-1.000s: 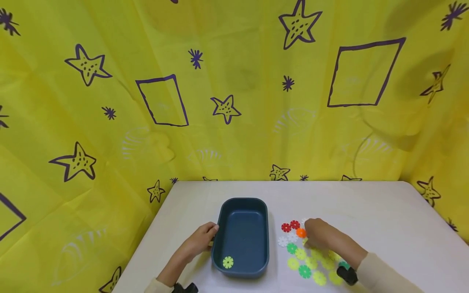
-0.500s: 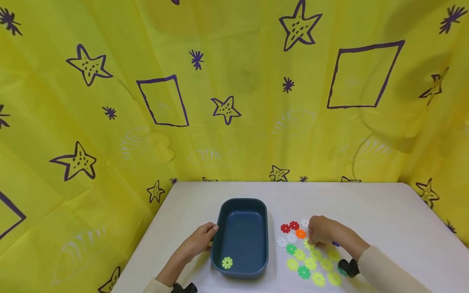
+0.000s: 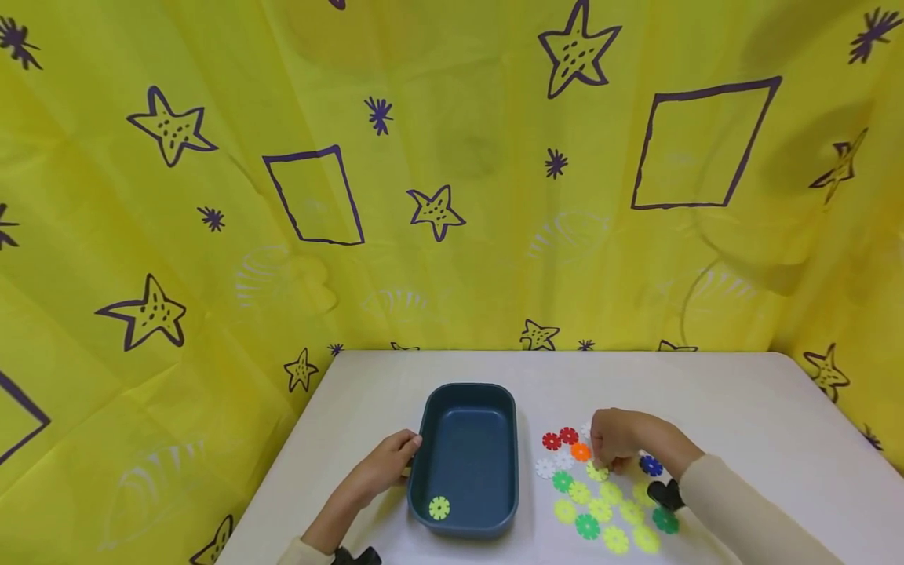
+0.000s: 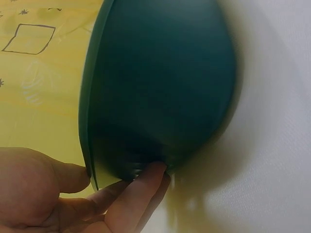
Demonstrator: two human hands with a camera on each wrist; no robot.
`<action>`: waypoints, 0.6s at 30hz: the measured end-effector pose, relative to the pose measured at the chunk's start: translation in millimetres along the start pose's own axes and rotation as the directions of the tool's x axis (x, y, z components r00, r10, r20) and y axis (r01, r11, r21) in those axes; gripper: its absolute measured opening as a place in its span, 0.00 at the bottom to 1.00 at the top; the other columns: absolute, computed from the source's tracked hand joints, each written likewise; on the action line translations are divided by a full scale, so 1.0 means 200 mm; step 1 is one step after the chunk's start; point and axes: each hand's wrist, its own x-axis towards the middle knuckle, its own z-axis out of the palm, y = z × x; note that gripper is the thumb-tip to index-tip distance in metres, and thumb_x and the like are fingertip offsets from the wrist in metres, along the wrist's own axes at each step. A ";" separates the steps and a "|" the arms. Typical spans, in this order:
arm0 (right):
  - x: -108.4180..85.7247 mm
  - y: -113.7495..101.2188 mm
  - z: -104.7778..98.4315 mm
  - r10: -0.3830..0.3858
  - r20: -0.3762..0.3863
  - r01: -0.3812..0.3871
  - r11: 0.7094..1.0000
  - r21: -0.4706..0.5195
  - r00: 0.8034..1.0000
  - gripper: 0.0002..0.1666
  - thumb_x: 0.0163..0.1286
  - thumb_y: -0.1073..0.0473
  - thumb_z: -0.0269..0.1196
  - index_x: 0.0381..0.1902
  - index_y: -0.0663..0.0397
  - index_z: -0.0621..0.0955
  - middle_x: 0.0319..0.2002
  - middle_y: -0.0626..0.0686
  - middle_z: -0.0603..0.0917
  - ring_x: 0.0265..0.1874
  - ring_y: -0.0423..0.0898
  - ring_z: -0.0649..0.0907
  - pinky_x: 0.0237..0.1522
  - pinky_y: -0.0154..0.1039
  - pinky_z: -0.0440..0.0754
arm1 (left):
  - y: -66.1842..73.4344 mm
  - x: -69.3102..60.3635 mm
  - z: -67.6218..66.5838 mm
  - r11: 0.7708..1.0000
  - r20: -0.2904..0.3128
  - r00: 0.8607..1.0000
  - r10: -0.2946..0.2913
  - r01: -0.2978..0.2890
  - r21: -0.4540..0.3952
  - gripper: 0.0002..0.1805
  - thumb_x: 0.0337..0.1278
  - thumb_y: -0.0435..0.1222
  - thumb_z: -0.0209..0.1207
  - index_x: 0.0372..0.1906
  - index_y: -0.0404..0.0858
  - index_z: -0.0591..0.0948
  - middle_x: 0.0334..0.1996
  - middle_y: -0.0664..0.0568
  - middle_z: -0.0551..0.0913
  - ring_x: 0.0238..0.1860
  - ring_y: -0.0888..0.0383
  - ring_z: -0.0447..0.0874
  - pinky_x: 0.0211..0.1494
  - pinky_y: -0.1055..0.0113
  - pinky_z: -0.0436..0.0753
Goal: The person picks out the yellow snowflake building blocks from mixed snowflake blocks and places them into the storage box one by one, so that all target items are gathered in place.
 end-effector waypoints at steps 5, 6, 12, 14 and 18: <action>0.01 -0.01 -0.01 0.010 0.017 -0.010 1.000 -0.004 1.000 0.10 0.69 0.67 0.72 0.29 0.58 0.81 0.25 0.52 0.80 0.24 0.45 0.80 0.34 0.37 0.84 | 0.00 0.00 0.00 1.000 -0.006 1.000 -0.001 0.001 0.016 0.17 0.85 0.40 0.48 0.53 0.29 0.78 0.41 0.46 0.80 0.43 0.53 0.81 0.45 0.55 0.89; 0.01 -0.01 -0.01 0.013 0.022 -0.013 1.000 -0.007 1.000 0.10 0.69 0.67 0.72 0.29 0.58 0.81 0.25 0.52 0.80 0.24 0.45 0.80 0.34 0.37 0.83 | 0.00 0.00 0.00 1.000 -0.005 1.000 -0.001 0.001 0.015 0.17 0.85 0.40 0.48 0.53 0.29 0.78 0.41 0.46 0.79 0.42 0.53 0.80 0.45 0.55 0.89; 0.01 -0.02 -0.03 0.024 0.053 -0.023 1.000 -0.014 0.998 0.09 0.69 0.67 0.71 0.29 0.57 0.82 0.25 0.52 0.81 0.24 0.45 0.80 0.34 0.35 0.81 | 0.00 0.00 0.00 1.000 -0.004 1.000 -0.001 0.001 0.016 0.17 0.85 0.40 0.49 0.54 0.30 0.78 0.41 0.46 0.79 0.43 0.53 0.80 0.45 0.55 0.89; 0.01 -0.03 -0.04 0.017 0.056 -0.016 1.000 -0.015 0.998 0.09 0.70 0.67 0.70 0.29 0.57 0.83 0.25 0.52 0.82 0.24 0.45 0.79 0.33 0.35 0.80 | 0.00 0.00 0.00 1.000 -0.004 1.000 -0.002 0.002 0.021 0.17 0.85 0.41 0.49 0.54 0.30 0.78 0.41 0.46 0.79 0.43 0.53 0.80 0.46 0.55 0.89; 0.01 -0.06 -0.08 -0.013 0.049 0.014 1.000 -0.007 0.999 0.08 0.70 0.67 0.69 0.30 0.57 0.82 0.26 0.52 0.81 0.25 0.45 0.79 0.33 0.36 0.81 | 0.00 0.00 0.00 1.000 -0.004 1.000 -0.003 0.003 0.024 0.17 0.85 0.41 0.48 0.54 0.30 0.78 0.41 0.46 0.79 0.42 0.53 0.81 0.45 0.55 0.89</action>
